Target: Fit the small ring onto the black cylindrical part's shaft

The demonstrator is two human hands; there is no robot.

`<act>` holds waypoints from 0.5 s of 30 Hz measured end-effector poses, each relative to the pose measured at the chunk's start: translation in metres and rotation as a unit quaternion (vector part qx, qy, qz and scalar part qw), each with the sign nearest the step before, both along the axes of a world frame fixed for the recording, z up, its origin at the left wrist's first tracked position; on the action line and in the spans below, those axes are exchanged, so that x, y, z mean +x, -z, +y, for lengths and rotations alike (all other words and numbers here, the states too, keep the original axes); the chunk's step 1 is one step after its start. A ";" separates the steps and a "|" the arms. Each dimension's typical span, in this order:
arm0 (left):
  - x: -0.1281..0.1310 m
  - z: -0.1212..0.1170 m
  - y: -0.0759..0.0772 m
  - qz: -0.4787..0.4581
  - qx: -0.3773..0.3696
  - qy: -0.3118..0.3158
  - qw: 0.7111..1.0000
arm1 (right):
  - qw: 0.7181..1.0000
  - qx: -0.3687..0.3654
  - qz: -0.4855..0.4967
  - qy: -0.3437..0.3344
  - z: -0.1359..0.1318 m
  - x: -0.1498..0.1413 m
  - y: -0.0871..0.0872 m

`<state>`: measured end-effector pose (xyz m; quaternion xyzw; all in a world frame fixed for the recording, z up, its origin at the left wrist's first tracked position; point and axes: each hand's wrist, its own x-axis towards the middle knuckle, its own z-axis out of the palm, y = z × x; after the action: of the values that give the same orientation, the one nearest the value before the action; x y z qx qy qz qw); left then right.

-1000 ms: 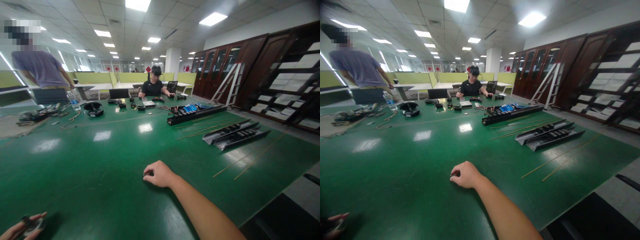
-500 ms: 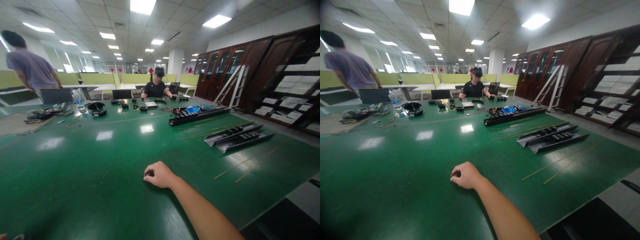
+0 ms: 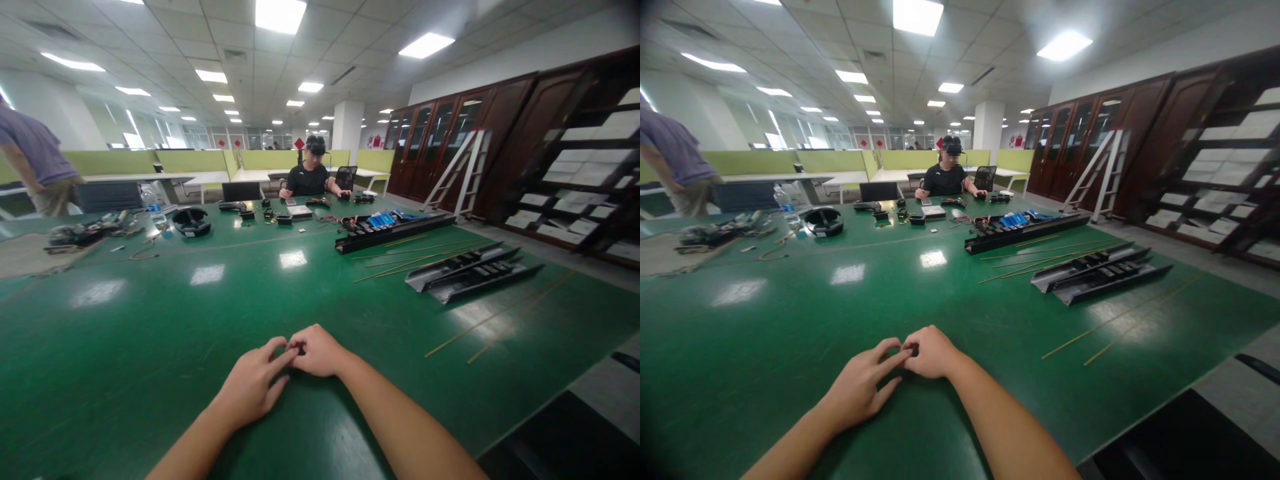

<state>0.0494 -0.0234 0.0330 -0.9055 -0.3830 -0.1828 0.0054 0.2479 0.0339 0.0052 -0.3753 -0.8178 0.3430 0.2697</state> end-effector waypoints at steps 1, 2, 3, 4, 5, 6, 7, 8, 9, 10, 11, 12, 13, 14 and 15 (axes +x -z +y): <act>0.010 0.009 0.005 0.002 -0.006 0.008 1.000 | 1.000 -0.015 0.001 -0.002 0.002 0.000 0.001; 0.018 0.016 0.009 0.001 -0.008 0.016 1.000 | 1.000 -0.028 0.002 -0.006 0.003 0.001 0.003; 0.023 0.023 0.012 -0.002 -0.007 0.022 1.000 | 0.999 -0.037 0.003 -0.009 0.005 0.002 0.004; 0.026 0.028 0.015 -0.005 -0.006 0.027 1.000 | 0.999 -0.043 0.006 -0.013 0.007 0.003 0.004; 0.029 0.032 0.018 -0.006 -0.003 0.030 1.000 | 0.999 -0.047 0.009 -0.018 0.009 0.004 0.005; 0.029 0.034 0.020 -0.006 -0.001 0.033 0.999 | 0.998 -0.052 0.012 -0.021 0.011 0.005 0.005; 0.029 0.036 0.021 -0.007 0.000 0.035 0.999 | 0.998 -0.058 0.015 -0.024 0.012 0.006 0.005; 0.028 0.036 0.021 -0.008 0.001 0.038 0.999 | 0.997 -0.065 0.018 -0.028 0.013 0.007 0.004; 0.027 0.035 0.021 -0.009 0.003 0.040 0.999 | 0.997 -0.072 0.020 -0.031 0.013 0.008 0.004; 0.025 0.033 0.021 -0.010 0.005 0.042 0.999 | 0.996 -0.080 0.021 -0.034 0.014 0.009 0.004; 0.023 0.031 0.020 -0.011 0.007 0.043 0.999 | 0.995 -0.087 0.022 -0.036 0.014 0.009 0.004; 0.022 0.030 0.018 -0.012 0.010 0.041 0.999 | 0.995 -0.094 0.024 -0.037 0.014 0.009 0.004; 0.020 0.028 0.017 -0.013 0.012 0.039 0.999 | 0.994 -0.100 0.025 -0.038 0.014 0.009 0.004; 0.018 0.026 0.015 -0.015 0.013 0.036 0.999 | 0.993 -0.105 0.027 -0.038 0.013 0.009 0.004; 0.015 0.025 0.012 -0.017 0.014 0.033 0.999 | 0.993 -0.112 0.031 -0.037 0.013 0.008 0.004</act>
<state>0.0644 0.0013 0.0205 -0.9142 -0.3504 -0.2035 0.0052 0.2558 0.0470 0.0009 -0.3618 -0.7789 0.4537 0.2378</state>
